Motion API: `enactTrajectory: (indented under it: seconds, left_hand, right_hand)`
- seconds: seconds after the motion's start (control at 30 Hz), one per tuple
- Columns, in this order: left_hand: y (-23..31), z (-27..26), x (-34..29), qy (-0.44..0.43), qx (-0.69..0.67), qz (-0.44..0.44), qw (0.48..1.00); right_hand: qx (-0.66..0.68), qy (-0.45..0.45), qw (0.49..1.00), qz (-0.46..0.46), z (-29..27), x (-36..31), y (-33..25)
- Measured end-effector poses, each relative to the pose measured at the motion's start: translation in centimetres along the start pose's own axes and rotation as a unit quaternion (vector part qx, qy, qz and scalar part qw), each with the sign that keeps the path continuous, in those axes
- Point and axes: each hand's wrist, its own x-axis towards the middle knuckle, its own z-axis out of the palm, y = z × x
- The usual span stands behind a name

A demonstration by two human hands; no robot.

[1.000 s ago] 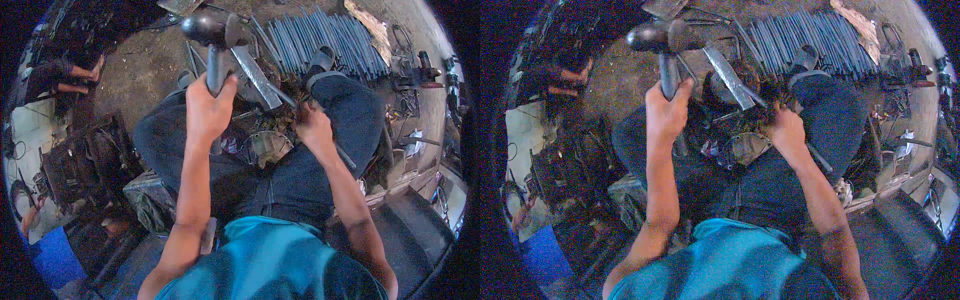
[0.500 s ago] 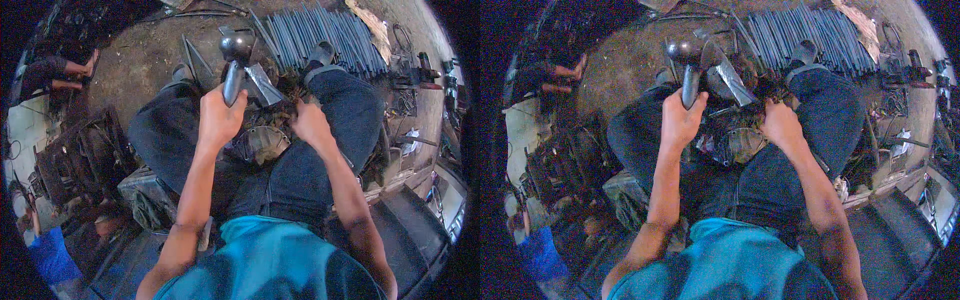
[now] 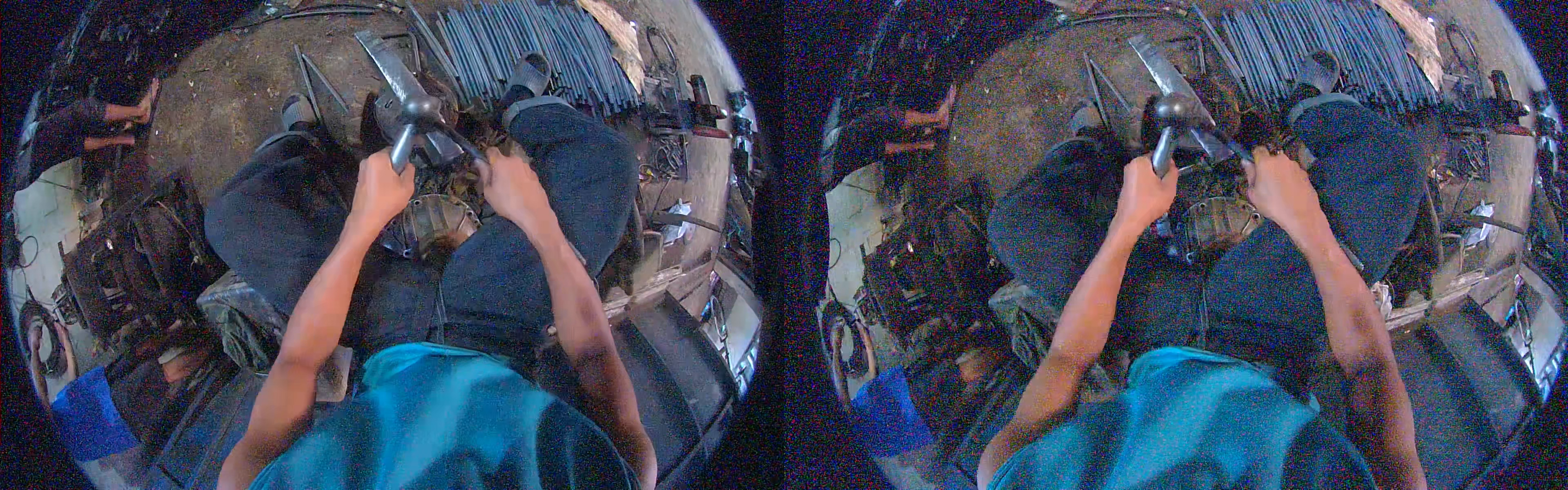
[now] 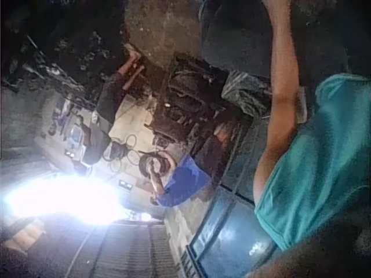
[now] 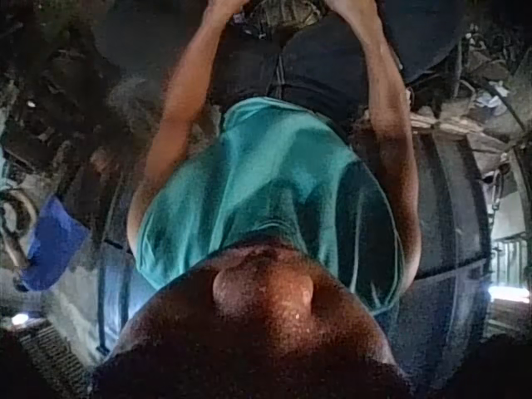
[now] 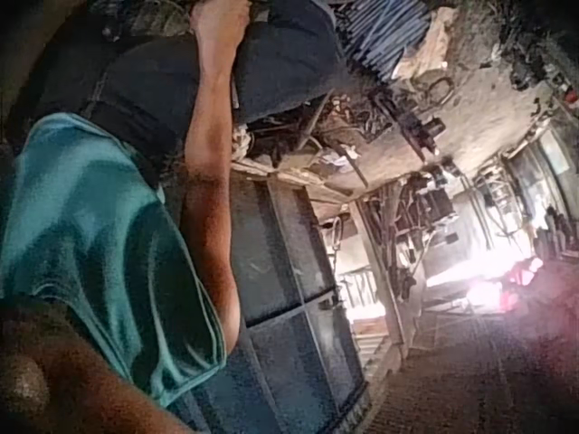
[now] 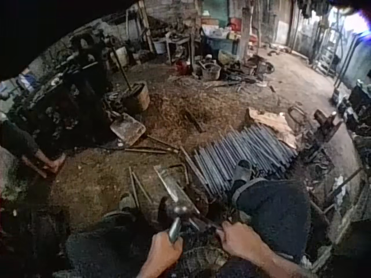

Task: Straightening a metal rod by hammering it on a metal anvil.

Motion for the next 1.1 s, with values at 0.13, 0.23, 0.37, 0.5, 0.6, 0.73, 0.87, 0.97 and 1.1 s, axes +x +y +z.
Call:
enactTrajectory:
  seconds: [0.13, 0.23, 0.37, 0.5, 0.6, 0.73, 0.87, 0.97, 1.1]
  left_hand:
    - [1.2, -0.7, 0.4, 0.027, -0.039, 0.022, 0.999]
    - [3.6, -4.1, 0.0, 0.081, -0.049, 0.021, 0.995]
    - [9.2, -9.3, -2.1, 0.145, -0.156, 0.061, 0.975]
    - [10.6, -10.1, -3.8, 0.217, -0.235, 0.114, 0.94]
    - [9.1, -6.9, -3.4, 0.171, -0.202, 0.144, 0.953]
    - [-0.1, 1.6, -0.1, 0.028, -0.064, 0.001, 0.998]
    - [0.6, -0.9, 0.0, 0.053, -0.051, 0.041, 0.996]
    - [4.8, -5.8, -1.2, 0.098, -0.064, 0.05, 0.992]
    - [10.3, -11.0, -2.7, 0.165, -0.22, 0.082, 0.958]
  right_hand:
    - [-0.013, -0.026, 0.999, 0.023, -0.3, 0.1, 0.1]
    - [-0.039, -0.016, 0.999, 0.014, 0.8, 0.2, 0.5]
    - [0.042, 0.058, 0.995, -0.07, 2.3, -0.5, 3.4]
    - [-0.025, 0.034, 0.999, -0.03, 1.7, 0.1, 2.0]
    - [0.035, 0.041, 0.998, -0.041, 1.1, -0.3, 1.9]
    - [-0.041, 0.023, 0.999, -0.022, 0.5, -0.2, 0.5]
    - [-0.031, 0.001, 0.999, -0.016, 0.1, -0.4, -0.3]
    - [-0.05, 0.027, 0.997, -0.048, 1.6, 0.0, 1.0]
    - [0.07, 0.108, 0.982, -0.136, 2.1, -0.2, 2.4]
